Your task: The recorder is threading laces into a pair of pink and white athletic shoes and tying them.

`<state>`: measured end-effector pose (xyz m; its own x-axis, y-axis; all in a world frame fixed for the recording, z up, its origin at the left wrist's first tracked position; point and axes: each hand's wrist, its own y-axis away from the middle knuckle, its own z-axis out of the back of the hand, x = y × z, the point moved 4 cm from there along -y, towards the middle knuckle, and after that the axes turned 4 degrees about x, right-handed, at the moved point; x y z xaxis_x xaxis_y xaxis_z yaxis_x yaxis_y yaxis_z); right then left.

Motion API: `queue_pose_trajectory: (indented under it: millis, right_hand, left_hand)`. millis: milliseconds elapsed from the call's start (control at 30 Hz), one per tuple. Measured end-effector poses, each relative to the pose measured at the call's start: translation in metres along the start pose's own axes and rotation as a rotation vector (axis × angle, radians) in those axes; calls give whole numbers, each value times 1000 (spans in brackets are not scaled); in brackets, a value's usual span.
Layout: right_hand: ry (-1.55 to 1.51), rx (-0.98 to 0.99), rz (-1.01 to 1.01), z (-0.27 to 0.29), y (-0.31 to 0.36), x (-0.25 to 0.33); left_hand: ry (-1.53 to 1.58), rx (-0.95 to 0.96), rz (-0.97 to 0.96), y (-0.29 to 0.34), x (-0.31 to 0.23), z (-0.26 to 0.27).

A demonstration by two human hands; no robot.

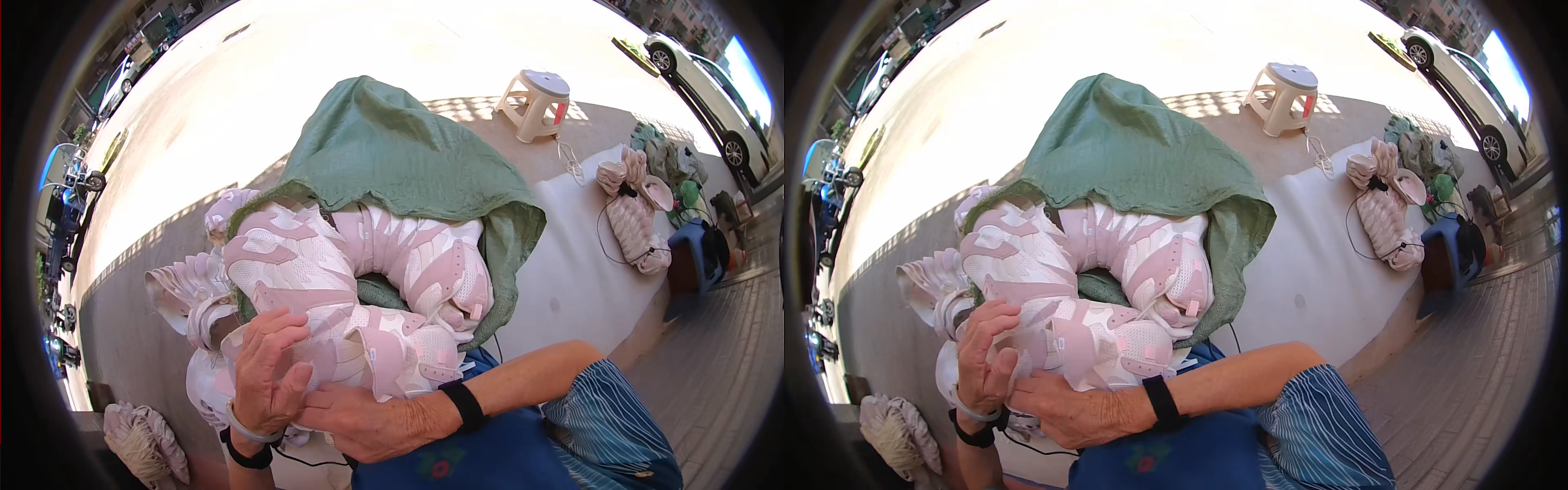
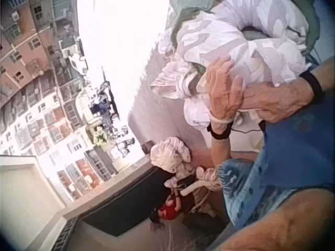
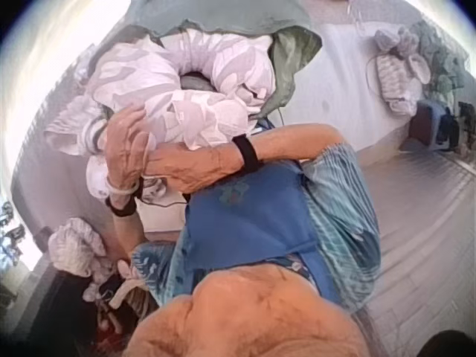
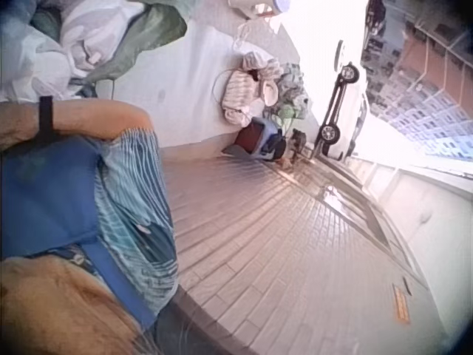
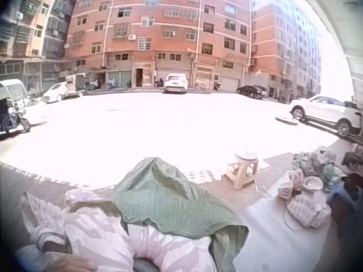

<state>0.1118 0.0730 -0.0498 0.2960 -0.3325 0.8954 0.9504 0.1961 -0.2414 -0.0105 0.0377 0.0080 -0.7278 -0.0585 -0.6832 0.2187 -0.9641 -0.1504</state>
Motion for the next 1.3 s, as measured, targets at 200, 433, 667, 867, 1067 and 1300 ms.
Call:
queue_pose_trajectory:
  millis: [200, 433, 667, 867, 1067, 1300]
  right_hand:
    - [-47, -131, 68, 32, 16, -5]
    - [-214, -112, 96, 123, 81, 27]
    - [231, -1198, -857, 210, 266, -141]
    - [-829, -818, -1073, 118, 291, -219]
    - [-1078, -797, -707, 126, 241, -234]
    - [-893, -918, -756, 189, 236, -247]
  left_hand:
    - [206, 105, 93, -11, 12, -23]
    - [31, 223, 51, -27, -1, -27]
    - [-201, 345, 25, -37, -1, -22]
    - [-164, 337, 68, -52, 0, -27]
    - [-272, 306, 109, -64, -6, -36]
    - [-237, 377, 100, -21, 6, -37]
